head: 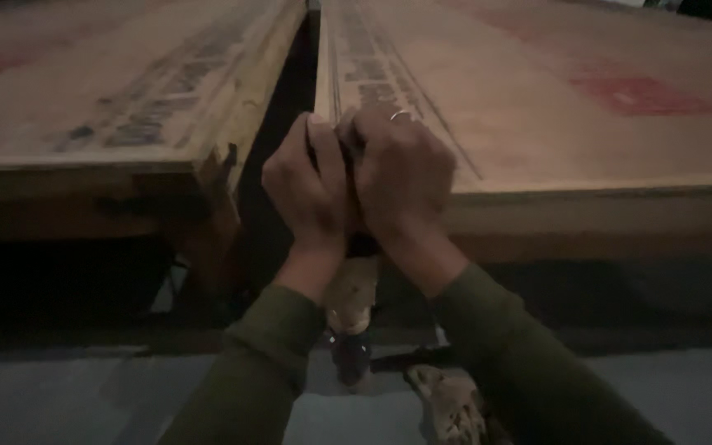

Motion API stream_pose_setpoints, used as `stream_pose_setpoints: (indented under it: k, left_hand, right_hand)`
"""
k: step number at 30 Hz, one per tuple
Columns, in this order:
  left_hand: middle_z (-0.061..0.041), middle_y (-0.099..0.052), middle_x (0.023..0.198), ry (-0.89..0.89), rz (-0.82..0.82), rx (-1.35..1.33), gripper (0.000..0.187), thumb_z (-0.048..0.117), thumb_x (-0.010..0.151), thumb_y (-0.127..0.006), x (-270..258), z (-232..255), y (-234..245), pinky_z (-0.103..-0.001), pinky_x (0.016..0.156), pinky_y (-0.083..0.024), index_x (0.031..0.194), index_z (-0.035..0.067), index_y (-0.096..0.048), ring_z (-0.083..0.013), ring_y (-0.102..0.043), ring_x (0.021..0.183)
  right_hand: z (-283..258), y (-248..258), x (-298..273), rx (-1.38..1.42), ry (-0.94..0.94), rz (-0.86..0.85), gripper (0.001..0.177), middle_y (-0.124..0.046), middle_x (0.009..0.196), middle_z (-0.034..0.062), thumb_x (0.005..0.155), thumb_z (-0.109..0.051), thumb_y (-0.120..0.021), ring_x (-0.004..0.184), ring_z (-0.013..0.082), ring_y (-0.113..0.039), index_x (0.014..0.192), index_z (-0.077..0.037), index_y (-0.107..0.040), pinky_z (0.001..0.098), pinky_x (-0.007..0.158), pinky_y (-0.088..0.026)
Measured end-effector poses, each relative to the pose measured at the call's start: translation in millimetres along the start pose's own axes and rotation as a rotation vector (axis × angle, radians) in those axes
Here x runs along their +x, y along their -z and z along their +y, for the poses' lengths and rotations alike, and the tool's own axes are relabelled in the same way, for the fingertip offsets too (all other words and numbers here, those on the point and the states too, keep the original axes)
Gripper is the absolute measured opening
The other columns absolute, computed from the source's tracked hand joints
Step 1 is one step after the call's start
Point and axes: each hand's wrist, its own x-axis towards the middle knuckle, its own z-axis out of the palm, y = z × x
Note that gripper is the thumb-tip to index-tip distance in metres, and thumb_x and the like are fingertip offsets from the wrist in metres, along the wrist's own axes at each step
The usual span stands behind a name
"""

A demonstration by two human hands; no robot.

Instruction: The person wipes the surface and edges of a large wooden board with a cloth. They move along the board, cleaning different sections and focusing on the edges and corners.

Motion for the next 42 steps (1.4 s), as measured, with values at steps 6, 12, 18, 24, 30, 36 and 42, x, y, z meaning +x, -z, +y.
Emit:
stream_pose_setpoints:
  k: [6,12,18,24,30,36,42]
  left_hand:
    - [-0.019,-0.065,0.089,0.039,0.027,0.145,0.037,0.029,0.109,-0.045,0.6,-0.8,-1.8,-0.049,0.07,-0.049,0.089,0.001,-0.061,-0.0385,-0.064,0.082]
    - [-0.014,-0.064,0.1,-0.149,-0.007,0.451,0.024,0.026,0.101,-0.057,-5.2,23.1,1.0,-0.048,0.081,-0.05,0.091,0.005,-0.065,-0.0352,-0.06,0.097]
    - [-0.011,-0.067,0.1,-0.369,-0.043,0.456,0.023,0.027,0.104,-0.058,-11.6,45.0,-16.5,-0.043,0.081,-0.053,0.096,0.007,-0.066,-0.0293,-0.064,0.096]
    - [-0.011,-0.069,0.086,-0.357,-0.042,0.441,0.025,0.027,0.105,-0.056,-13.6,34.6,-28.3,-0.04,0.067,-0.054,0.095,0.008,-0.067,-0.0274,-0.068,0.077]
    - [-0.01,-0.069,0.092,-0.426,0.038,0.338,0.028,0.029,0.114,-0.052,-18.5,29.4,-25.7,-0.036,0.066,-0.054,0.101,0.008,-0.065,-0.0267,-0.068,0.081]
    - [-0.008,-0.07,0.087,-0.435,0.025,0.253,0.029,0.031,0.111,-0.055,-13.2,18.5,-26.7,-0.037,0.063,-0.05,0.097,0.009,-0.067,-0.0237,-0.067,0.075]
    - [-0.01,-0.07,0.093,-0.456,0.093,0.338,0.034,0.034,0.116,-0.049,-3.1,-8.5,-15.6,-0.037,0.069,-0.053,0.103,0.009,-0.068,-0.0276,-0.067,0.084]
  right_hand:
    - [-0.4,2.1,4.5,-0.005,-0.077,-0.097,0.018,-0.071,0.083,0.013,0.093,-0.025,-0.068,0.081,0.0354,-0.07,0.083,-0.011,-0.074,0.049,0.07,-0.053]
    - [29.1,-6.4,-7.1,-0.101,-0.067,-0.07,0.014,-0.073,0.089,0.0109,0.091,-0.022,-0.065,0.087,0.0348,-0.071,0.087,-0.014,-0.076,0.0487,0.075,-0.055]
    - [62.0,13.6,-21.2,-0.155,-0.119,-0.029,0.017,-0.072,0.09,0.0108,0.098,-0.022,-0.064,0.088,0.0348,-0.07,0.089,-0.012,-0.075,0.0485,0.074,-0.053]
    - [60.4,21.2,-21.4,-0.135,-0.038,0.054,0.018,-0.07,0.092,0.0101,0.102,-0.022,-0.063,0.088,0.0332,-0.069,0.092,-0.011,-0.072,0.0454,0.073,-0.053]
    - [54.4,13.1,-21.9,-0.106,-0.031,0.197,0.026,-0.067,0.087,0.0077,0.11,-0.027,-0.065,0.077,0.0276,-0.067,0.089,-0.01,-0.068,0.0416,0.064,-0.049]
    - [52.1,-0.5,-20.5,-0.125,-0.06,0.246,0.04,-0.058,0.072,0.0061,0.112,-0.029,-0.066,0.061,0.0228,-0.056,0.076,-0.01,-0.059,0.0411,0.055,-0.039]
    - [34.3,-24.9,-18.0,-0.073,-0.015,0.264,0.026,-0.065,0.086,0.0056,0.11,-0.027,-0.064,0.076,0.0239,-0.065,0.088,-0.012,-0.065,0.0394,0.064,-0.046]
